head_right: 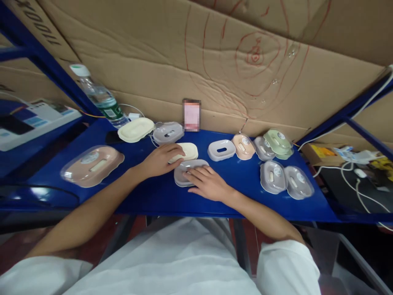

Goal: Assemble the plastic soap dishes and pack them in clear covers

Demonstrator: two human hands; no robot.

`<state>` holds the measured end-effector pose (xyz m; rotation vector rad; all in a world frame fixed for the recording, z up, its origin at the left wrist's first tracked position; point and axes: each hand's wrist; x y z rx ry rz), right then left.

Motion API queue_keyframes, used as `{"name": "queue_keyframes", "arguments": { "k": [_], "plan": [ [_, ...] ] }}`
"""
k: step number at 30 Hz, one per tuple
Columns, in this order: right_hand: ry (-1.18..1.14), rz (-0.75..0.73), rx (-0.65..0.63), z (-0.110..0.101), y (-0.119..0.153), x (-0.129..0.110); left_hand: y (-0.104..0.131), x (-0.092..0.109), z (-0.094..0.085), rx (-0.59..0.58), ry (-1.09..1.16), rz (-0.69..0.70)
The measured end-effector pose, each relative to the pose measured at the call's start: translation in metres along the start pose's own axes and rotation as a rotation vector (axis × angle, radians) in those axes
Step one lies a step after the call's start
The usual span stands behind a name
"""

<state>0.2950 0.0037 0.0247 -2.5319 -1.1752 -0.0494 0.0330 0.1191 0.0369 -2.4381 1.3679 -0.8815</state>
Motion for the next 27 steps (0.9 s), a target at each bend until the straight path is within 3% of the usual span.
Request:
{"name": "queue_keyframes", "arguments": {
  "k": [6, 9, 11, 15, 20, 24, 27],
  "plan": [
    [-0.012, 0.061, 0.050, -0.006, 0.004, 0.016, -0.005, -0.036, -0.009, 0.274, -0.172, -0.261],
    [-0.028, 0.071, 0.030, -0.001, 0.005, 0.020, -0.011, -0.051, -0.004, 0.315, -0.224, -0.457],
    [-0.038, 0.076, 0.033, 0.001, 0.005, 0.021, -0.014, -0.057, 0.000, 0.312, -0.219, -0.500],
    [-0.052, 0.070, 0.043, 0.004, 0.006, 0.022, -0.013, -0.067, 0.001, 0.346, -0.186, -0.450],
    [-0.082, 0.081, 0.028, 0.006, 0.005, 0.024, -0.004, -0.068, -0.017, 0.431, -0.127, -0.360],
    [-0.160, 0.141, 0.027, 0.003, 0.007, 0.030, 0.001, -0.044, -0.031, 0.494, -0.070, -0.242],
    [-0.201, 0.231, 0.144, -0.003, 0.011, 0.040, 0.001, -0.014, -0.027, 0.520, -0.016, -0.098]
  ]
}}
Point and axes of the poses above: each hand's wrist, its own y-axis away from the middle knuckle, its own z-axis out of the palm, x = y × z, and after that the axes turned 9 degrees about y, right-handed
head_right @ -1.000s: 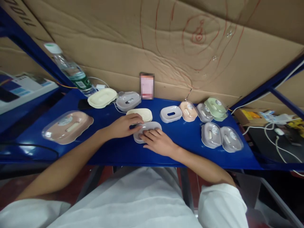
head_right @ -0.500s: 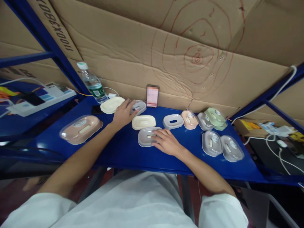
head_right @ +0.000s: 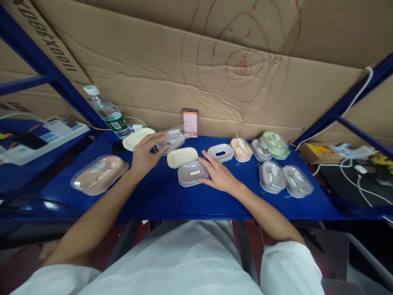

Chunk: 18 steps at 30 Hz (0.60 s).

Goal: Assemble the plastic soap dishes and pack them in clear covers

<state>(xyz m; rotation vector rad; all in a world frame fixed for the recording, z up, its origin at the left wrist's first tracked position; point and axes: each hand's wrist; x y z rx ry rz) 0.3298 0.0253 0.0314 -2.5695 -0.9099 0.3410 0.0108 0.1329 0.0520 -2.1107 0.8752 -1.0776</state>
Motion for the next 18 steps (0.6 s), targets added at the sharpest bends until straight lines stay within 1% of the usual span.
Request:
{"name": "queue_keyframes", "arguments": {
  "k": [2, 4, 6, 8, 10, 11, 13, 18],
  "plan": [
    [0.015, 0.054, 0.104, -0.006, 0.002, 0.007, 0.007, 0.017, 0.008, -0.064, 0.024, 0.079],
    [0.038, 0.083, 0.143, -0.010, 0.003, 0.013, 0.015, 0.029, 0.019, -0.186, 0.017, 0.161],
    [0.041, 0.065, 0.109, -0.011, 0.004, 0.017, 0.022, 0.036, 0.028, -0.349, 0.001, 0.275],
    [0.035, 0.026, 0.044, -0.008, 0.004, 0.018, 0.027, 0.039, 0.034, -0.509, -0.008, 0.389],
    [0.034, -0.003, -0.023, -0.003, 0.003, 0.018, 0.028, 0.040, 0.036, -0.610, -0.006, 0.448],
    [0.036, -0.016, -0.055, 0.000, 0.003, 0.018, 0.027, 0.041, 0.036, -0.632, -0.001, 0.447],
    [0.043, -0.043, -0.111, 0.005, 0.003, 0.017, 0.025, 0.042, 0.032, -0.653, 0.025, 0.404],
    [0.071, -0.063, -0.173, 0.009, 0.003, 0.013, 0.020, 0.042, 0.018, -0.758, 0.109, 0.211]
  ]
}}
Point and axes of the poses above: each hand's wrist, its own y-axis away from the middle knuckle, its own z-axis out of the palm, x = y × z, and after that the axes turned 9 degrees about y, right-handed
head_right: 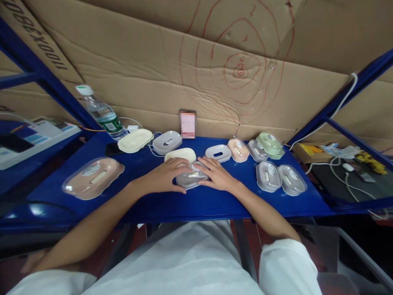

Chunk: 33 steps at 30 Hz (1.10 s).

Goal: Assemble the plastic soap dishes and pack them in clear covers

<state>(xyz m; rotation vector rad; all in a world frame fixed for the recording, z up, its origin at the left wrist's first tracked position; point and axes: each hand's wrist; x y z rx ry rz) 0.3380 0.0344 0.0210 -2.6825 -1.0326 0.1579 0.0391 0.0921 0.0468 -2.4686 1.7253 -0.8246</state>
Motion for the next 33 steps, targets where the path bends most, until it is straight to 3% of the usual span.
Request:
{"name": "queue_keyframes", "arguments": {
  "k": [10, 16, 23, 33],
  "plan": [
    [-0.078, -0.052, 0.001, -0.010, -0.001, -0.008, -0.003, -0.001, 0.002, 0.001, 0.068, -0.012],
    [0.001, -0.086, 0.026, -0.005, -0.003, -0.011, -0.003, -0.005, 0.001, 0.009, 0.054, -0.001],
    [0.096, -0.079, 0.051, 0.009, -0.002, -0.002, -0.004, -0.014, 0.007, 0.034, 0.020, 0.012],
    [0.069, -0.071, 0.059, -0.001, 0.000, 0.006, -0.007, -0.019, 0.017, 0.079, 0.077, 0.013]
  ]
}}
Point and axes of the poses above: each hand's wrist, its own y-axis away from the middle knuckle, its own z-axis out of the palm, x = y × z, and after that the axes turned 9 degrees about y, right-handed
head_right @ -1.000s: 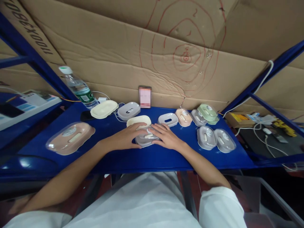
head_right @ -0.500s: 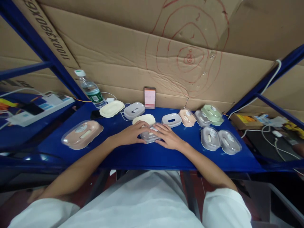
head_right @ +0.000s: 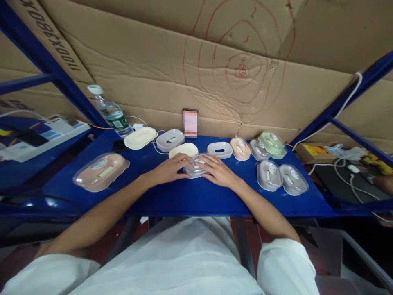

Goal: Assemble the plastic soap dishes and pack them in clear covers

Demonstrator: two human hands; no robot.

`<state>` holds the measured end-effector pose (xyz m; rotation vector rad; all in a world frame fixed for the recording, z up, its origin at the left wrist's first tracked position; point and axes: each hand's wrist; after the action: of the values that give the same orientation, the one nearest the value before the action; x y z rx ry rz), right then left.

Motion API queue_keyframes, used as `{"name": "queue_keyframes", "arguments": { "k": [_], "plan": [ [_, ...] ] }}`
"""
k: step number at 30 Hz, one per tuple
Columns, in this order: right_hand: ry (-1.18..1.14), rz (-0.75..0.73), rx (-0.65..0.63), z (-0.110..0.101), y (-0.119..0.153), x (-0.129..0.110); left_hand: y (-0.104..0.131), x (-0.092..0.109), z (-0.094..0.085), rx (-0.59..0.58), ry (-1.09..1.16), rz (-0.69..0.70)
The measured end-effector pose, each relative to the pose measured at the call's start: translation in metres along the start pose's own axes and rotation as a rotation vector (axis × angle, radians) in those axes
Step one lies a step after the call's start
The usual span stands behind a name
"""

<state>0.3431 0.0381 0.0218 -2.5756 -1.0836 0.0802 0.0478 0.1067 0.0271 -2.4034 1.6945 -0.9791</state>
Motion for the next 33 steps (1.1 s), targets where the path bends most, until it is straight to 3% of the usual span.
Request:
{"name": "queue_keyframes", "arguments": {
  "k": [15, 20, 25, 28, 33],
  "plan": [
    [-0.173, 0.103, -0.050, -0.007, 0.005, 0.007, 0.004, -0.009, 0.000, 0.006, 0.153, -0.002],
    [-0.198, 0.129, 0.032, -0.013, 0.008, 0.012, 0.003, -0.009, 0.008, 0.059, 0.134, -0.043],
    [-0.121, 0.169, 0.171, -0.036, 0.012, 0.026, 0.001, -0.002, 0.004, 0.107, -0.016, -0.079],
    [0.025, 0.330, 0.307, -0.049, 0.021, 0.051, 0.002, 0.001, -0.001, 0.113, -0.109, -0.084],
    [0.281, 0.782, 0.467, -0.048, 0.048, 0.104, 0.002, -0.001, 0.001, 0.035, -0.165, -0.052]
  ]
}}
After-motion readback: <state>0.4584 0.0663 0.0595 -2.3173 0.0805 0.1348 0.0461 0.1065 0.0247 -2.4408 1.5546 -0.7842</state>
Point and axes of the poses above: each hand's wrist, its own y-axis away from the middle knuckle, its own z-axis out of the palm, x = y × z, and after that the axes turned 9 degrees about y, right-handed
